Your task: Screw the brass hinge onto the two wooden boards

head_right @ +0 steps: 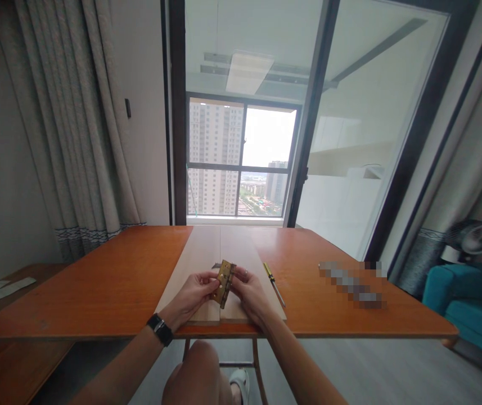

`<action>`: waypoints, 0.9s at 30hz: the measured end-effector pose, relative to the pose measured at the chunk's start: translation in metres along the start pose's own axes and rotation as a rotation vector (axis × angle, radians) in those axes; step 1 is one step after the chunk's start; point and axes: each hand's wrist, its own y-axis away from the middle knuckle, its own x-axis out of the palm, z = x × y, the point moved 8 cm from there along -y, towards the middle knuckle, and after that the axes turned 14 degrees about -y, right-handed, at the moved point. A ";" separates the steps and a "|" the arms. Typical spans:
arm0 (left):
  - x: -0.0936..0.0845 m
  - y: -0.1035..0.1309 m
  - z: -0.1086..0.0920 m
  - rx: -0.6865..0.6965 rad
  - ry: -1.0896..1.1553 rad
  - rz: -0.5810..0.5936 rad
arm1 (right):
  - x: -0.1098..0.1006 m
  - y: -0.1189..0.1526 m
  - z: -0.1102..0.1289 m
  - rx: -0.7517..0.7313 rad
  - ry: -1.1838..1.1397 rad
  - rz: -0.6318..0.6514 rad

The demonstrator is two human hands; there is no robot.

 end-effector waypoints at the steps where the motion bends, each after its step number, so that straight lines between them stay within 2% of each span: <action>1: 0.000 -0.001 0.001 0.000 -0.003 -0.014 | 0.001 0.000 0.000 0.003 0.001 0.001; 7: -0.007 -0.003 0.001 0.019 -0.023 -0.119 | 0.004 0.000 0.002 0.022 -0.001 0.001; 11: -0.028 -0.003 -0.002 0.042 -0.022 -0.267 | -0.005 0.001 0.006 -0.041 -0.003 -0.122; 15: -0.041 0.001 -0.006 0.067 -0.111 -0.344 | 0.000 0.003 0.006 -0.032 0.032 -0.084; 18: -0.037 0.006 -0.009 0.083 -0.175 -0.347 | 0.003 0.006 0.010 -0.062 0.077 -0.069; 21: -0.024 0.008 -0.013 0.097 -0.227 -0.334 | 0.004 0.008 0.014 -0.099 0.140 -0.065; 27: -0.009 0.009 -0.009 0.056 -0.216 -0.265 | 0.004 0.006 0.019 -0.171 0.212 -0.105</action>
